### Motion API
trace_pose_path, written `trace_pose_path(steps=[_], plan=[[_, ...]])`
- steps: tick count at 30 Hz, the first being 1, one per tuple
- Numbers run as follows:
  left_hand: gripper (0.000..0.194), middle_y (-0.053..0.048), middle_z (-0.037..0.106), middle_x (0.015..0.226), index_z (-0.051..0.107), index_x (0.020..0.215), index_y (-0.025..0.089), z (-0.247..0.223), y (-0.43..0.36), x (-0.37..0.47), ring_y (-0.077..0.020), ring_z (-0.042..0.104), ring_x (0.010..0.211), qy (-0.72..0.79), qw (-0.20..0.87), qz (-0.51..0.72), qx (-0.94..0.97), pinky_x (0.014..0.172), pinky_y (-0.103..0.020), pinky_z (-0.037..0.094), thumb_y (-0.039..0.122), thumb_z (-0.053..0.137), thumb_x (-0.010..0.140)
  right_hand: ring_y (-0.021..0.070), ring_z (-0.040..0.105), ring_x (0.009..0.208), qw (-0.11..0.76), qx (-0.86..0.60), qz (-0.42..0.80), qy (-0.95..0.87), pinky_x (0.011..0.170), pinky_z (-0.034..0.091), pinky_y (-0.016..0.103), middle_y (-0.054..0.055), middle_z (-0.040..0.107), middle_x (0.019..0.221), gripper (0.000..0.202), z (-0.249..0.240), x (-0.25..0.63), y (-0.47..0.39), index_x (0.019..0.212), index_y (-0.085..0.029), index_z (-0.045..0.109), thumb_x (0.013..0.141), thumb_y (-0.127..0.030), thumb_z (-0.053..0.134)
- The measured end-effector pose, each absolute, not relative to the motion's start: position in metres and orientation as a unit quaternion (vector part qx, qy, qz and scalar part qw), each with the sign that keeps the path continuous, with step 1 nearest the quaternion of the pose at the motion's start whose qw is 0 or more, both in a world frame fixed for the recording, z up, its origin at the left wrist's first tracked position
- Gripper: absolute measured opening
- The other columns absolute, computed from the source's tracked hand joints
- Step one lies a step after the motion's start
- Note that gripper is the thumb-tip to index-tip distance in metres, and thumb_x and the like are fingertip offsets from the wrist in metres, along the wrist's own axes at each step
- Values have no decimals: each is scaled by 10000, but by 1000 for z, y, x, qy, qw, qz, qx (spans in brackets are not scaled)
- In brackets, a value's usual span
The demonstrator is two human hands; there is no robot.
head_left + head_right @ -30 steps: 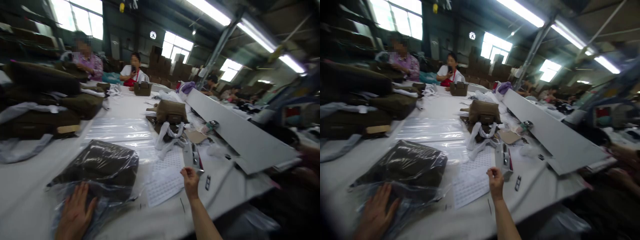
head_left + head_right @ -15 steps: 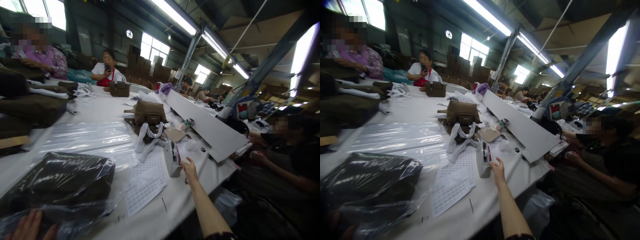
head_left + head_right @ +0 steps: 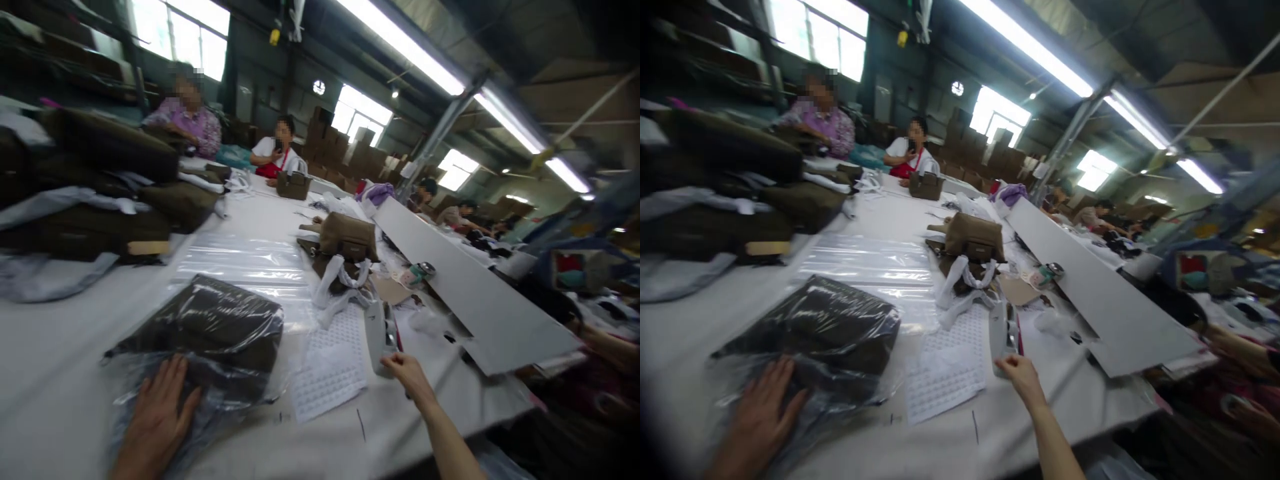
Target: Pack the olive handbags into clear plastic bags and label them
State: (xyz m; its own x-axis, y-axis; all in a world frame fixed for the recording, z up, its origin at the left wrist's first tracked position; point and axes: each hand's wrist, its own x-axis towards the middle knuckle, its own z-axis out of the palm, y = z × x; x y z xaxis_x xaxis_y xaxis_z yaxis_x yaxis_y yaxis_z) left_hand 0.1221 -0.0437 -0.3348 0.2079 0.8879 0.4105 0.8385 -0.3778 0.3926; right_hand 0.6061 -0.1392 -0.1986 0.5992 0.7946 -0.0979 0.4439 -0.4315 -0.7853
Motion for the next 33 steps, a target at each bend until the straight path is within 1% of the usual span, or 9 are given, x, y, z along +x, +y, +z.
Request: trace_pose_path(steps=[5,8,12,14,16,19,23,30,33], plan=[[634,-149,367,1409,202,1416,125,-314,-50,123,-296,310,1308,560,-10,281,780,1057,-514,275,422,373,883,93,382,464,254,-614,403,-630,452,279,222,-49,482,468,189,-145,445,-39,552,-171,601,619,-331,674],[663,-133,358,1418,171,1425,137,-315,-53,121,-286,295,1316,560,-12,276,781,1061,-505,273,420,411,876,79,409,453,153,-486,418,-752,423,283,197,-56,495,476,227,-132,342,0,573,-173,621,636,-383,680],[647,-107,370,1416,143,1430,167,-317,-56,120,-269,291,1320,561,-16,286,777,1058,-497,288,369,421,882,112,565,545,-57,-379,261,-886,490,390,192,-27,624,578,256,-145,251,32,684,-202,672,680,-456,648],[658,-106,367,1417,104,1435,169,-316,-56,120,-261,295,1319,565,-13,293,771,1054,-485,305,339,418,883,181,635,677,-150,-373,134,-906,574,459,240,37,690,714,241,-155,225,43,746,-194,685,722,-423,613],[693,-126,343,1428,65,1438,151,-315,-57,120,-268,293,1319,572,-7,302,763,1046,-479,324,338,426,876,253,648,790,-193,-384,51,-902,641,497,309,109,701,810,246,-162,211,52,771,-163,684,729,-396,618],[738,-171,280,1448,32,1436,118,-315,-58,121,-287,290,1318,589,-10,323,741,1028,-470,354,364,437,871,303,635,866,-197,-404,20,-893,700,514,371,163,687,855,351,-166,203,60,828,-127,659,656,-429,708],[732,-173,216,1471,49,1438,125,-318,-59,122,-298,270,1325,587,-27,325,741,1026,-453,359,378,439,873,299,627,848,-179,-440,-3,-880,701,520,397,163,666,893,705,-168,204,64,1063,-102,535,532,-494,781],[710,-131,297,1448,78,1438,146,-320,-54,121,-286,297,1315,569,-61,287,768,1036,-463,337,407,423,875,328,547,983,-109,-518,19,-848,755,482,434,151,543,1081,949,-154,235,86,1179,-208,439,390,-615,773],[693,-128,287,1454,130,1433,141,-321,-54,122,-289,281,1321,571,-59,284,768,1035,-466,338,415,428,871,324,561,988,-82,-595,77,-795,763,468,421,137,501,1148,1084,-148,258,96,1326,-278,281,415,-608,766]])
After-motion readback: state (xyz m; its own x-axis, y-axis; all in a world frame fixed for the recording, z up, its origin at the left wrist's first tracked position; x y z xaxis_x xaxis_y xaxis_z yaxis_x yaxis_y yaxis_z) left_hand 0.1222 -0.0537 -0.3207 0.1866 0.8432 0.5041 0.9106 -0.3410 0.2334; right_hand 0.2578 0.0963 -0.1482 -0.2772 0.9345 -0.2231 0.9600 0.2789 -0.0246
